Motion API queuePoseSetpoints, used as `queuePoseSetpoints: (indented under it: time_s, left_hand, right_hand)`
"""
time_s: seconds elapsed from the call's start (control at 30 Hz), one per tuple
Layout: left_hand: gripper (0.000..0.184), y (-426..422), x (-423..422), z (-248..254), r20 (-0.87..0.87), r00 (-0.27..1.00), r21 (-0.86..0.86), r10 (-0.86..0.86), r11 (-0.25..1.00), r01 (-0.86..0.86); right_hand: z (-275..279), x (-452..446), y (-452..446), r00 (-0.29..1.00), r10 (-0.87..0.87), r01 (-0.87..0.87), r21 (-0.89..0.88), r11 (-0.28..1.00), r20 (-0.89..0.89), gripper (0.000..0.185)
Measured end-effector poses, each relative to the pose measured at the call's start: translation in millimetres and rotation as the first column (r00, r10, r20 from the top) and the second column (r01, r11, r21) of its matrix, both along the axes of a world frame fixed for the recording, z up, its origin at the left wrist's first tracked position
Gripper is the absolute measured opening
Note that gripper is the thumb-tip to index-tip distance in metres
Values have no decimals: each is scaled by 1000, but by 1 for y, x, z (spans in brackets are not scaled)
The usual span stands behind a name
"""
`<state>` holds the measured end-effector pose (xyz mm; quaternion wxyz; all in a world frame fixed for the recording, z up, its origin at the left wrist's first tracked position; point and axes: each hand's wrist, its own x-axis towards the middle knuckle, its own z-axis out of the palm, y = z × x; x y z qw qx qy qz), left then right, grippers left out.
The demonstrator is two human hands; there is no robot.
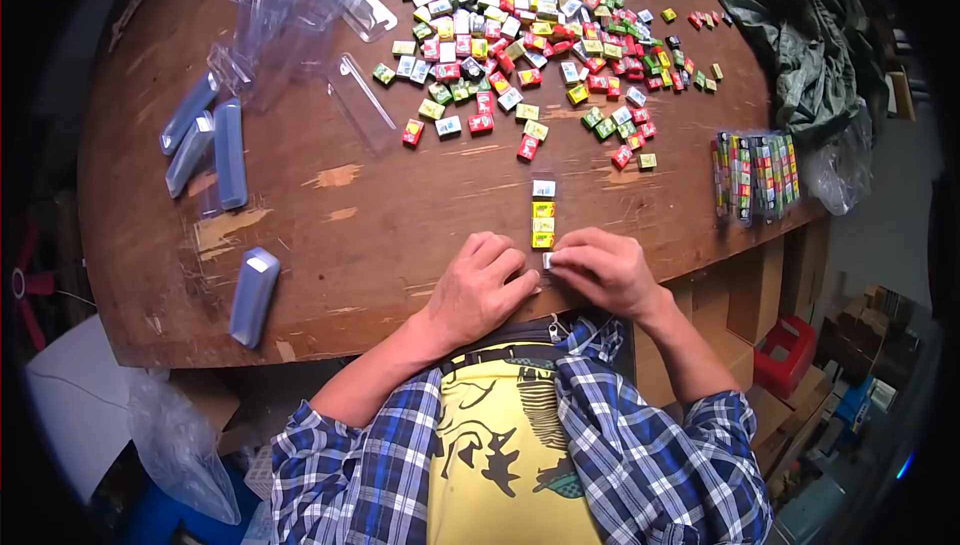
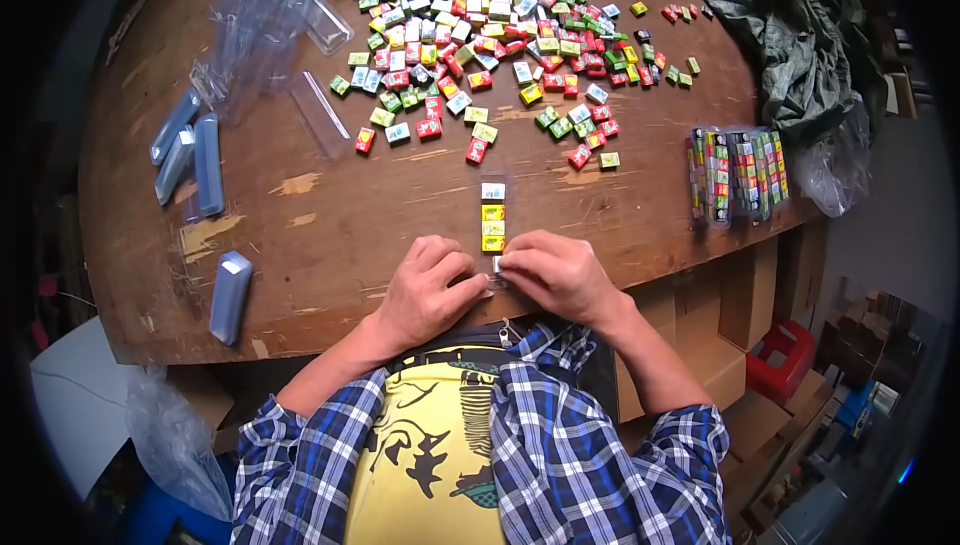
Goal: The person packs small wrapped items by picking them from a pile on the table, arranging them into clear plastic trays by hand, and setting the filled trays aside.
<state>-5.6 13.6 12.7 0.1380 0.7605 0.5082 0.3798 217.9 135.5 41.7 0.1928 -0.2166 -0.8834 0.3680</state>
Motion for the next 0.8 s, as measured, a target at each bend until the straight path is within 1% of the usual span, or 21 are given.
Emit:
queuePoseSetpoints:
  time_s: [0.03,0.13,0.3,0.43,0.53,0.57,0.67,0.8]
  left_hand:
    - [21,2,0,0,-7,1000,12,-4,1000,4]
    - [20,3,1,1,-5,1000,20,-3,1000,3]
    - [19,2,1,0,-6,1000,20,5,1000,-5]
    - [19,2,1,0,-2,1000,18,8,1000,-8]
    - [20,1,3,3,2,1000,10,12,1000,-12]
    - [20,3,2,3,1,1000,15,10,1000,-10]
    - [21,3,4,4,-22,1000,9,9,1000,-8]
    - [22,4,5,4,-46,999,14,10,1000,-9]
  right_hand:
    - [-1,0,0,1000,-3,3,2,1000,2,21]
    - [-2,-3,-2,1000,28,-26,85,996,-13,20]
    - [-10,-10,6,999,10,-7,84,996,-35,20]
    - [-6,-13,11,999,54,-54,54,997,6,20]
    - [-2,-16,13,998,-35,34,-22,999,-51,21]
    - [-2,-18,16,998,-39,38,-19,999,-53,21]
    - [-2,-26,25,984,-163,165,20,986,-74,22]
    - [-5,-39,32,987,-144,150,94,984,-73,21]
